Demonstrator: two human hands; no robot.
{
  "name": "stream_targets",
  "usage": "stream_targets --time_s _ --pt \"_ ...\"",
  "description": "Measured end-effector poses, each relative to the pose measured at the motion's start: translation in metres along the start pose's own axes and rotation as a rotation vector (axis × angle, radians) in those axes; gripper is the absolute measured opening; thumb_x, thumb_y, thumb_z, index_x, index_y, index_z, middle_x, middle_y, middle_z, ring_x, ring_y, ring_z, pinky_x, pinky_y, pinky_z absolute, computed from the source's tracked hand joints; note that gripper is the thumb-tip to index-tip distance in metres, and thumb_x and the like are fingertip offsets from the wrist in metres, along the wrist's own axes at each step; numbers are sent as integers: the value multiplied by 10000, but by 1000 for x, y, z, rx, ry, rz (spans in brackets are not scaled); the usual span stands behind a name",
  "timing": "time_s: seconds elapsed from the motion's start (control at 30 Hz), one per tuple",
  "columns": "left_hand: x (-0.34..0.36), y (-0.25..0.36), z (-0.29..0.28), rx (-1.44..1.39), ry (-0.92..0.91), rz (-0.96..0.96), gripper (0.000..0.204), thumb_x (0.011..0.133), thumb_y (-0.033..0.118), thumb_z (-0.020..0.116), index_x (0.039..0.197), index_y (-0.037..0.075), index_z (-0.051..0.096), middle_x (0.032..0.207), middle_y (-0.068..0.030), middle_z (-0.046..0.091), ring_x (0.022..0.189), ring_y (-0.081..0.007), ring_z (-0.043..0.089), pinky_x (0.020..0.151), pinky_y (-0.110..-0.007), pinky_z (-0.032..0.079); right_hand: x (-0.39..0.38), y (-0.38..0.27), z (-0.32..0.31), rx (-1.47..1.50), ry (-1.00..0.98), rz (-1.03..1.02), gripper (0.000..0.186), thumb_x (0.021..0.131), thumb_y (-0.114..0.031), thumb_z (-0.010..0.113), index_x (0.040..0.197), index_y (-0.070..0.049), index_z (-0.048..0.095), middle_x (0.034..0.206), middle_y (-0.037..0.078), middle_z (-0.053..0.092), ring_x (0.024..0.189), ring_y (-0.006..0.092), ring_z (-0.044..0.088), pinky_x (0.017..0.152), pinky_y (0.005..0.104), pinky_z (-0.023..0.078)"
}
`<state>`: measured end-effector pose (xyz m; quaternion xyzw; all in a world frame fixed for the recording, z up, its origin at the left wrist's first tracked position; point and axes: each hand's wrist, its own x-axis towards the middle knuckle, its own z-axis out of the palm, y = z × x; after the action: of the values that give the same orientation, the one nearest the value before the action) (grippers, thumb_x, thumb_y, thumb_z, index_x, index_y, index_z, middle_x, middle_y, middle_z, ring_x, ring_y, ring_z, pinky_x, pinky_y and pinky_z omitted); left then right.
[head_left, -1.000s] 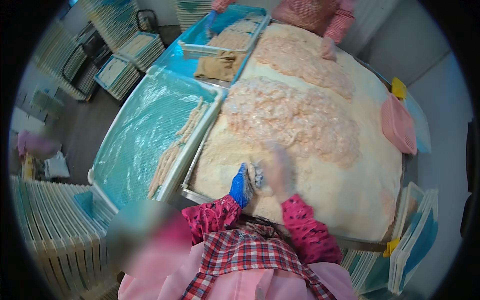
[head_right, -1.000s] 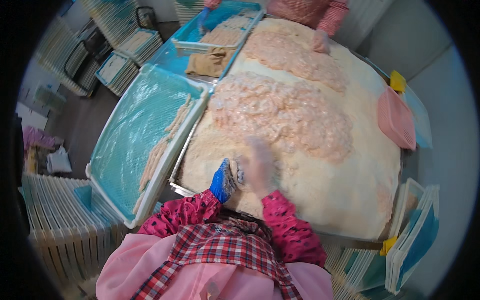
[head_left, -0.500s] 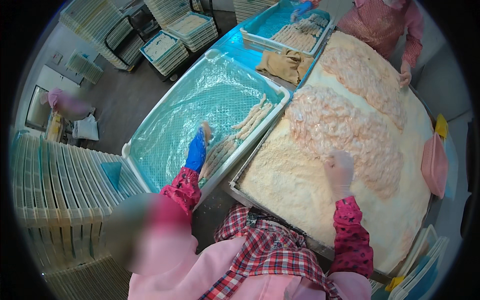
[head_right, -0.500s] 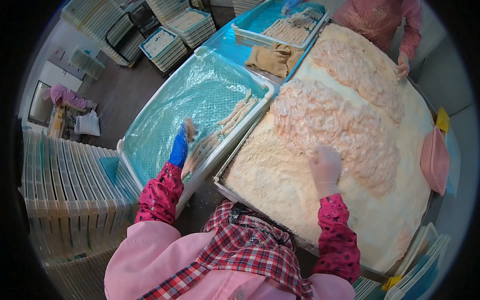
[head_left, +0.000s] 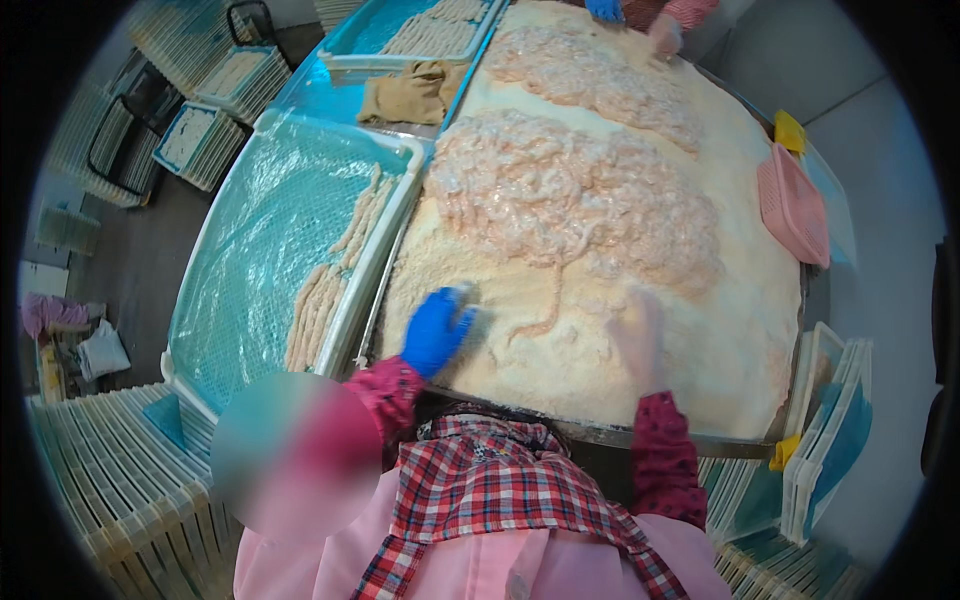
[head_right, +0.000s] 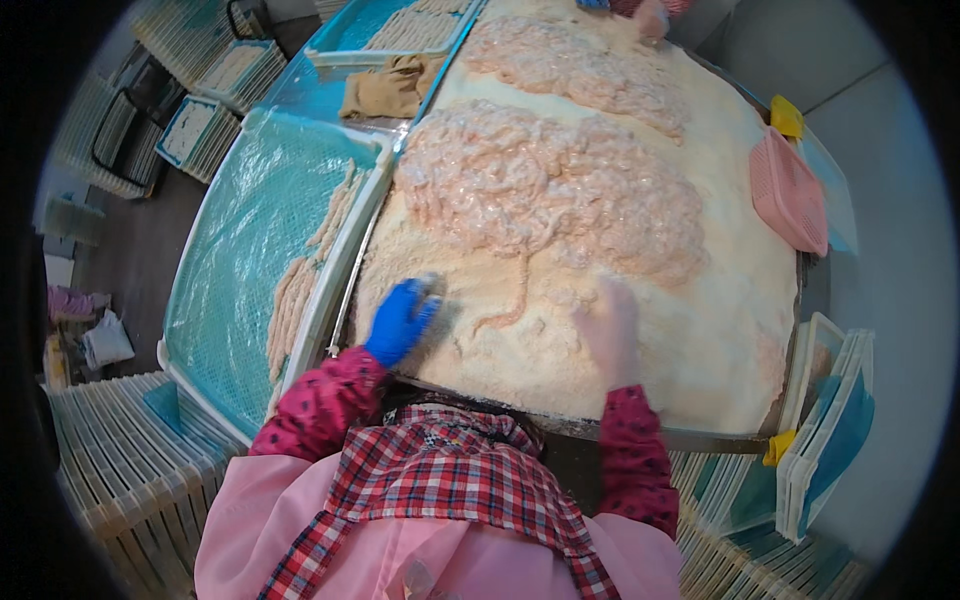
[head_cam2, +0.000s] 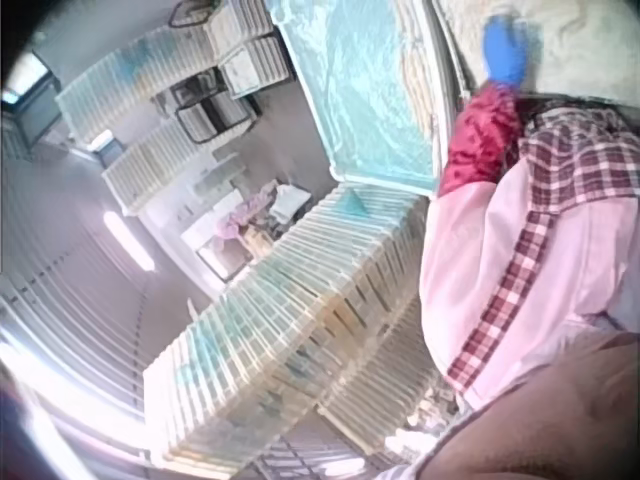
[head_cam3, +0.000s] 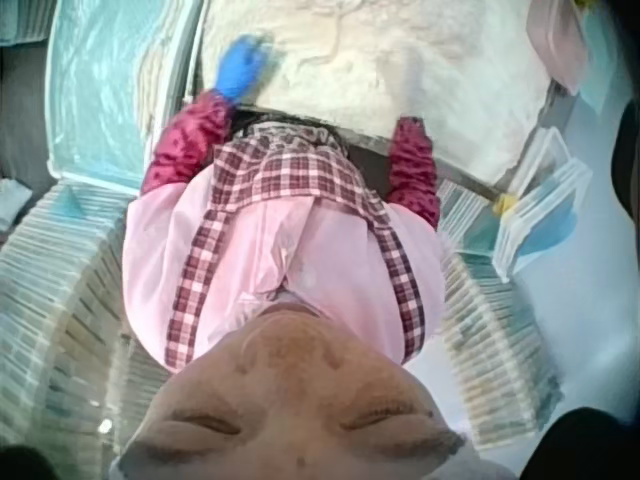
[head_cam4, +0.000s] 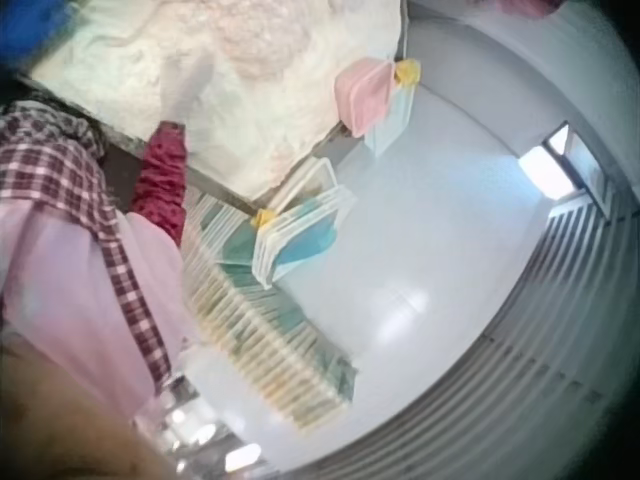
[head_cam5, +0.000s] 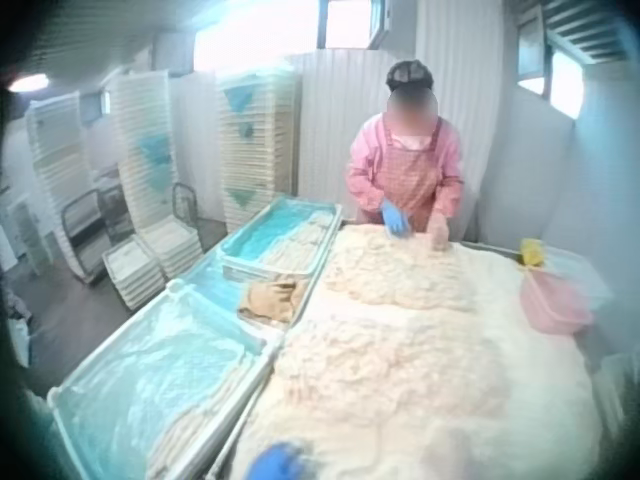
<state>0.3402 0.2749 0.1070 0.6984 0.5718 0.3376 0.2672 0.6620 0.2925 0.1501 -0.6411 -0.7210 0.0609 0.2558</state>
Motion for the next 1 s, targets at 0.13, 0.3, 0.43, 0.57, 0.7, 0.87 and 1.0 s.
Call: stream_targets --time_s 0.13,0.3,0.43,0.57,0.7,0.87,1.0 --pt "33 70 89 -138 -147 235 427 836 180 579 1243 82 496 1163 -181 558 1018 -367 536 876 -413 442 -34 -38 8 -106 -263 -143 365 742 -193 657 1061 -50 553 1147 155 524 1092 345 474 920 438 380" --pt "36 57 88 -52 -428 618 481 748 109 608 1222 104 524 1168 -129 579 989 -343 568 840 -405 465 -41 21 -6 -195 -18 95 411 749 -217 641 1113 -65 526 1248 138 462 1206 339 387 974 473 320" --pt "33 45 28 157 -249 519 478 732 195 671 1184 101 547 1110 -114 607 976 -302 577 844 -397 451 -33 -48 -35 27 -274 -1 516 718 -296 672 1155 -68 518 1259 141 460 1229 314 370 1041 518 214" --pt "29 30 52 271 -378 442 368 752 227 662 1097 119 597 981 -99 624 893 -298 574 794 -402 445 -27 -64 25 -198 -292 -228 453 718 -260 662 1111 -72 534 1153 95 522 1144 268 441 1036 466 250" --pt "21 4 17 317 -282 315 286 775 239 640 1049 159 634 930 -62 623 828 -290 566 717 -393 438 -17 -15 12 -237 -156 -256 372 745 -216 625 1085 -87 545 1046 46 558 1078 229 481 1013 437 288" --pt "26 27 37 195 -227 366 378 719 173 646 1089 115 594 1061 -128 604 942 -320 573 802 -414 466 -24 -2 -3 -156 -73 -61 380 755 -174 616 1117 -86 544 1092 95 550 1099 278 474 991 428 314" --pt "40 60 80 113 -364 71 308 811 194 613 1088 67 572 1061 -115 607 929 -273 589 799 -371 472 -12 -41 1 -91 -10 -201 439 782 -170 585 1205 -76 515 1190 135 519 1139 308 454 1002 449 312"
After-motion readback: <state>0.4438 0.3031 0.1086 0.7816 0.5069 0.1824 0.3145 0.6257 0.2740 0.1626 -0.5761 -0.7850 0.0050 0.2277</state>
